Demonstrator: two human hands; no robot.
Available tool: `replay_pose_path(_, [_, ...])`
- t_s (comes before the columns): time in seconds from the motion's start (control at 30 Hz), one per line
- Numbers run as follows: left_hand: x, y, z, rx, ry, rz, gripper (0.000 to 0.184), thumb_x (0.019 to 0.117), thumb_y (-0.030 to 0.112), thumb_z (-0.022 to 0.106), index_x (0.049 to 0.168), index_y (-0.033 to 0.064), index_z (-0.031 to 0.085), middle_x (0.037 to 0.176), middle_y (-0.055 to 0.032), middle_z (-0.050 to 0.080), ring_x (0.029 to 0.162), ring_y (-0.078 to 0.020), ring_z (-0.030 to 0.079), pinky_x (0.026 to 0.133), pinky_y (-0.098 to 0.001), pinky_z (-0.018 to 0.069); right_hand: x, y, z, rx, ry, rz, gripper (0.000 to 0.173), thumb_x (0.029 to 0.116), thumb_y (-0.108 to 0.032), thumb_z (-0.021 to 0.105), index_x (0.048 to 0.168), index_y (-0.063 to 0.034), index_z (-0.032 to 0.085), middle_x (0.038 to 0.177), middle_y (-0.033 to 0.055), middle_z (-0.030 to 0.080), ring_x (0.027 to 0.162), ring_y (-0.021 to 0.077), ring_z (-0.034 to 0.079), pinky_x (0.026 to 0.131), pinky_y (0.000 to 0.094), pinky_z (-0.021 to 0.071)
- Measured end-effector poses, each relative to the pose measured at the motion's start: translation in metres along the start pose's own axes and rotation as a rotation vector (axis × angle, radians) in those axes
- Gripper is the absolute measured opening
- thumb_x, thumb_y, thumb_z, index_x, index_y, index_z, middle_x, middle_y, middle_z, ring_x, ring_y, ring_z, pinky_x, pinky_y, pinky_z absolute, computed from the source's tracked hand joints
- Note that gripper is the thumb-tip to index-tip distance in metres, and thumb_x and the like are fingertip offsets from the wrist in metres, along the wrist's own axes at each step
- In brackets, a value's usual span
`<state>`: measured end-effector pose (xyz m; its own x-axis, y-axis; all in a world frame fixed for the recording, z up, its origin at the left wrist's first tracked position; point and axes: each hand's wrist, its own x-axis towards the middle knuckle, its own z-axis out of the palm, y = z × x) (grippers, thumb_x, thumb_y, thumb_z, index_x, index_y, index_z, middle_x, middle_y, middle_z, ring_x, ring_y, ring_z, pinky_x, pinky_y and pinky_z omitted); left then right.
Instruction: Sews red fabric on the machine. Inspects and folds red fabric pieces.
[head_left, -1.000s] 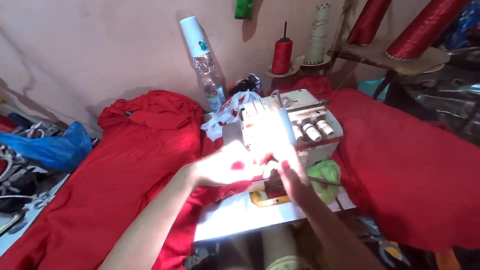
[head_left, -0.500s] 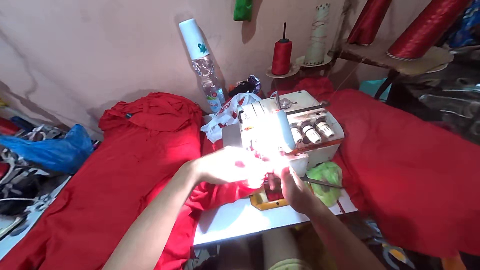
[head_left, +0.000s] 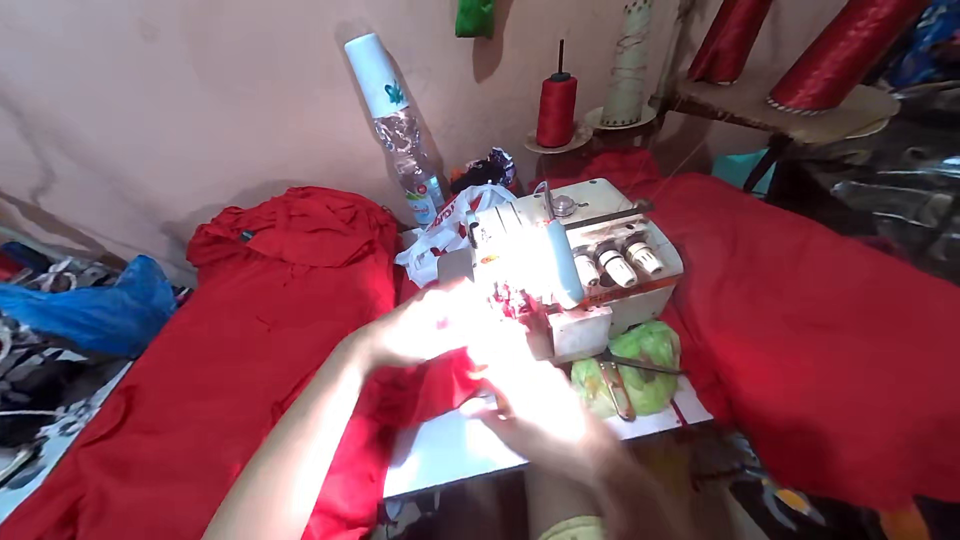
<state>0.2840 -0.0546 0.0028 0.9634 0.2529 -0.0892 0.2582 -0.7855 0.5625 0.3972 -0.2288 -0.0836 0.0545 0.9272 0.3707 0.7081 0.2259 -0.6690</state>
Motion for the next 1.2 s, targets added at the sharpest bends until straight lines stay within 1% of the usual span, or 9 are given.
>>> replay_pose_path(0.07, [-0.001, 0.003, -0.002, -0.149, -0.126, 0.034, 0.024, 0.0957, 0.021, 0.061, 0.112, 0.0047, 0.070, 0.102, 0.0025, 0.069, 0.097, 0.0029, 0.061, 0.090, -0.0192, 0.0509, 0.015, 0.001, 0.042, 0.298, -0.121, -0.188, 0.040, 0.1010, -0.026, 0.061, 0.130, 0.0021, 0.065, 0.115, 0.0218, 0.070, 0.109, 0.0347, 0.068, 0.094, 0.0509, 0.0538])
replay_pose_path(0.2, [-0.006, 0.020, -0.009, 0.197, -0.081, -0.077, 0.027, 0.0882, 0.026, 0.072, 0.103, 0.0035, 0.073, 0.091, -0.0092, 0.071, 0.085, -0.0170, 0.067, 0.078, -0.0402, 0.0539, 0.007, 0.021, 0.054, 0.555, 0.402, -0.136, 0.019, 0.0925, -0.015, 0.066, 0.080, -0.0009, 0.072, 0.069, 0.0044, 0.067, 0.062, 0.0050, 0.063, 0.059, 0.0218, 0.0535])
replay_pose_path(0.3, [-0.009, 0.018, -0.003, 0.247, -0.029, -0.034, 0.030, 0.0916, 0.034, 0.067, 0.099, 0.0063, 0.072, 0.085, -0.0067, 0.068, 0.079, -0.0158, 0.065, 0.071, -0.0384, 0.0527, 0.006, 0.039, 0.029, 0.319, 0.673, -0.017, 0.022, 0.0846, -0.016, 0.074, 0.100, 0.0005, 0.076, 0.088, 0.0063, 0.069, 0.072, -0.0003, 0.061, 0.066, 0.0120, 0.0514])
replay_pose_path(0.4, [-0.007, 0.020, 0.002, 0.299, 0.000, 0.045, 0.032, 0.0957, 0.042, 0.060, 0.105, 0.0150, 0.075, 0.088, 0.0003, 0.070, 0.080, -0.0095, 0.065, 0.071, -0.0346, 0.0538, 0.013, 0.041, 0.014, 0.170, 0.631, 0.000, 0.017, 0.0869, -0.017, 0.072, 0.096, -0.0046, 0.079, 0.101, 0.0113, 0.075, 0.090, 0.0098, 0.070, 0.079, 0.0223, 0.0572])
replay_pose_path(0.57, [-0.005, 0.020, 0.002, 0.366, 0.061, 0.085, 0.031, 0.0935, 0.038, 0.060, 0.092, 0.0101, 0.072, 0.078, -0.0031, 0.066, 0.073, -0.0160, 0.065, 0.065, -0.0404, 0.0526, 0.022, 0.039, -0.007, 0.366, 0.349, 0.000, 0.020, 0.0903, -0.014, 0.060, 0.097, -0.0001, 0.072, 0.085, 0.0059, 0.069, 0.072, 0.0032, 0.061, 0.066, 0.0198, 0.0507])
replay_pose_path(0.73, [-0.008, 0.016, 0.005, 0.321, 0.071, 0.116, 0.028, 0.0952, 0.033, 0.058, 0.098, 0.0114, 0.075, 0.083, -0.0029, 0.070, 0.076, -0.0132, 0.066, 0.067, -0.0360, 0.0541, 0.023, 0.030, 0.007, 0.174, 0.589, 0.015, 0.023, 0.0866, -0.020, 0.065, 0.092, 0.0015, 0.070, 0.074, 0.0063, 0.065, 0.062, 0.0070, 0.058, 0.058, 0.0218, 0.0494])
replay_pose_path(0.93, [-0.001, 0.034, 0.020, 0.446, -0.021, 0.274, 0.031, 0.0896, 0.037, 0.056, 0.097, 0.0116, 0.073, 0.086, -0.0070, 0.070, 0.081, -0.0252, 0.069, 0.065, -0.0478, 0.0519, 0.006, 0.049, -0.032, 0.657, -0.278, -0.044, 0.018, 0.0992, -0.017, 0.056, 0.096, -0.0035, 0.068, 0.059, -0.0086, 0.055, 0.049, -0.0055, 0.047, 0.048, 0.0131, 0.0395])
replay_pose_path(1.07, [0.018, 0.037, 0.014, 0.580, -0.180, -0.093, 0.031, 0.0940, 0.035, 0.062, 0.106, 0.0080, 0.072, 0.098, -0.0152, 0.071, 0.094, -0.0358, 0.068, 0.077, -0.0587, 0.0500, -0.017, 0.051, -0.022, 0.806, -0.199, 0.121, 0.017, 0.1009, -0.011, 0.056, 0.105, -0.0019, 0.070, 0.058, -0.0099, 0.058, 0.043, -0.0075, 0.043, 0.041, 0.0110, 0.0344])
replay_pose_path(1.2, [0.012, 0.036, 0.011, 0.651, -0.090, 0.000, 0.033, 0.0916, 0.042, 0.061, 0.096, 0.0126, 0.074, 0.084, -0.0089, 0.071, 0.083, -0.0289, 0.069, 0.071, -0.0527, 0.0495, -0.014, 0.057, -0.015, 0.815, -0.153, 0.184, 0.013, 0.1006, -0.013, 0.058, 0.098, -0.0070, 0.069, 0.057, -0.0113, 0.058, 0.042, -0.0082, 0.044, 0.039, 0.0102, 0.0332])
